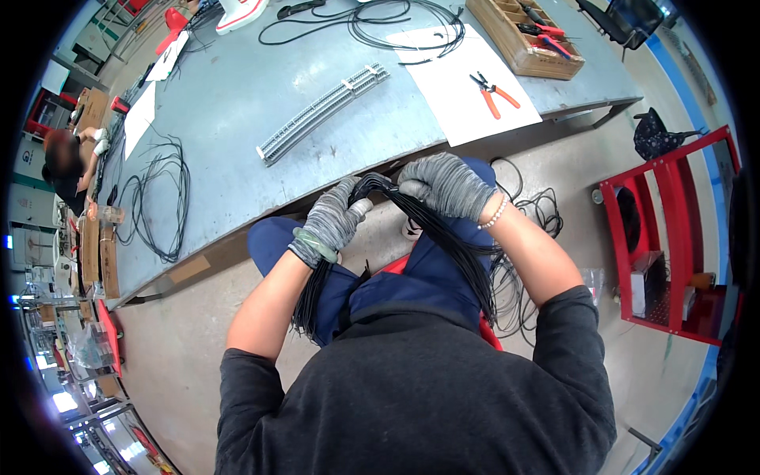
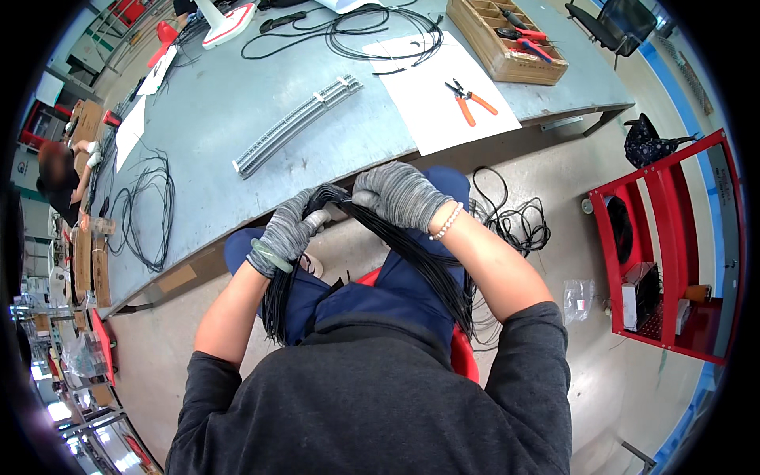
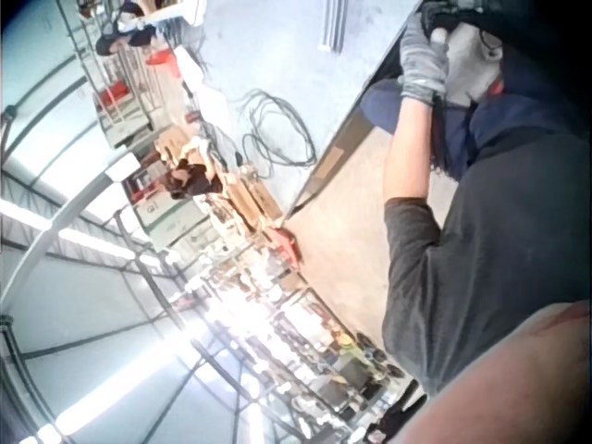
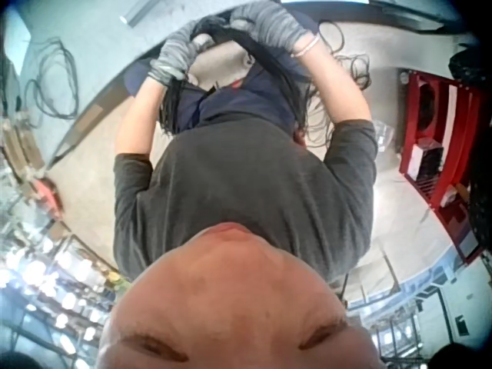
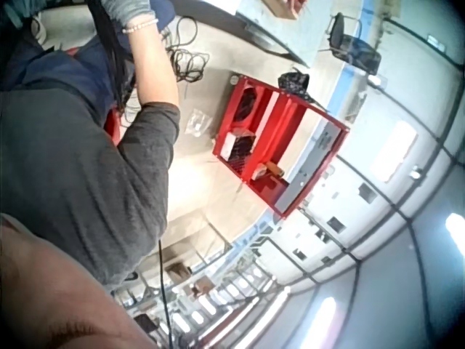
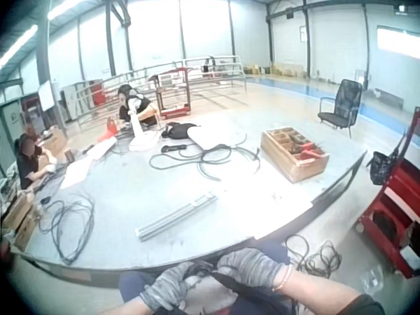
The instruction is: The person organizes a bundle of black cables on a metal workbench, aligning them and securing them with zip ties. They use wire cutters to trim the excess ends of the zip ties. The person also uses a metal guide to ensure the cables are straight and uniform.
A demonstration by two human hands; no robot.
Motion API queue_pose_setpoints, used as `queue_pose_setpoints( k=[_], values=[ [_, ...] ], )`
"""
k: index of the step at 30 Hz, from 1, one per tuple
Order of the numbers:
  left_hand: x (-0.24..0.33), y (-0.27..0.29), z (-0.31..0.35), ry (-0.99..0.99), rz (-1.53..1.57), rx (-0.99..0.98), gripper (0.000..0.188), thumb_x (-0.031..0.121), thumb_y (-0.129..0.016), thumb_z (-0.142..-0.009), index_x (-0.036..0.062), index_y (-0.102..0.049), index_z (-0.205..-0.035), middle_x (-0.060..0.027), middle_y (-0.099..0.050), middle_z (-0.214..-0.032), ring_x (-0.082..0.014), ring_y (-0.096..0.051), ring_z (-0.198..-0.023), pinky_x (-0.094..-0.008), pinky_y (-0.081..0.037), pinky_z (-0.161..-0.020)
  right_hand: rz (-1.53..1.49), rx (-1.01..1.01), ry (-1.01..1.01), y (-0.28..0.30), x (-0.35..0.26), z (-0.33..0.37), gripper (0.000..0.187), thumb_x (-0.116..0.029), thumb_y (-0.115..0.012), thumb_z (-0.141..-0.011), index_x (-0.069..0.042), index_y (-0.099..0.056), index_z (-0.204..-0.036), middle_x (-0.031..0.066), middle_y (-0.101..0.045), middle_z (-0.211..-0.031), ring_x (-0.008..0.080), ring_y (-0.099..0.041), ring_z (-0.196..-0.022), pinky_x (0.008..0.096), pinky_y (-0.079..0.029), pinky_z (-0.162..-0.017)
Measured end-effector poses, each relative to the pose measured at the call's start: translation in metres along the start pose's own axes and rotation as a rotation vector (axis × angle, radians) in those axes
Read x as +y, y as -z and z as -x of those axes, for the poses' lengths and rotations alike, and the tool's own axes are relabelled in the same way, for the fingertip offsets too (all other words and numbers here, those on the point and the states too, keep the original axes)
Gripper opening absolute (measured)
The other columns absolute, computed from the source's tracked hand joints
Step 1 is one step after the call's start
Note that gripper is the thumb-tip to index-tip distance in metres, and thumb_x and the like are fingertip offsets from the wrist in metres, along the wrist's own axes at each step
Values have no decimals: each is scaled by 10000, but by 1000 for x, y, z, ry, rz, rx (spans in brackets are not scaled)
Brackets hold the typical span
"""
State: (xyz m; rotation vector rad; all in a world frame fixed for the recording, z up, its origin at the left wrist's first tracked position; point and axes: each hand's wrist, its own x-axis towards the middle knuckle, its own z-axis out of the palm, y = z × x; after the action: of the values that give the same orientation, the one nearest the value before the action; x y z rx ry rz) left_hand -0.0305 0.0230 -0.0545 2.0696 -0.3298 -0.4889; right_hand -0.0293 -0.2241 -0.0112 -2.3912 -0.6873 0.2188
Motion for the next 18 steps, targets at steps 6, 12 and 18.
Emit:
queue_pose_setpoints(
  k=[6,12,18],
  values=[
    [6,-5,-2,-29,-128,81,368,228,-624,-894,27,-565,-1196,-175,-647,-952,-294,-606,-882,-383,-499,-781,95,-2,-27,-1,1,3,207,-228,-589,-877,-39,-655,-931,157,-648,-893,337,-624,-871,410,-494,-787],
    [-4,-16,-2,-108,-173,185,436,376,-613,-901,54,-568,-1192,-216,-672,-970,-394,-641,-934,-457,-501,-803,-8,68,-6,-12,5,2,200,-224,-584,-880,-39,-638,-934,150,-635,-902,341,-614,-885,411,-494,-802],
    [10,-24,1,-78,-267,225,457,426,-569,-919,70,-545,-1206,-220,-670,-957,-402,-641,-915,-485,-498,-793,-73,195,-62,-20,-4,-4,210,-224,-607,-863,-51,-670,-963,172,-646,-927,341,-619,-917,407,-490,-846]
  ],
)
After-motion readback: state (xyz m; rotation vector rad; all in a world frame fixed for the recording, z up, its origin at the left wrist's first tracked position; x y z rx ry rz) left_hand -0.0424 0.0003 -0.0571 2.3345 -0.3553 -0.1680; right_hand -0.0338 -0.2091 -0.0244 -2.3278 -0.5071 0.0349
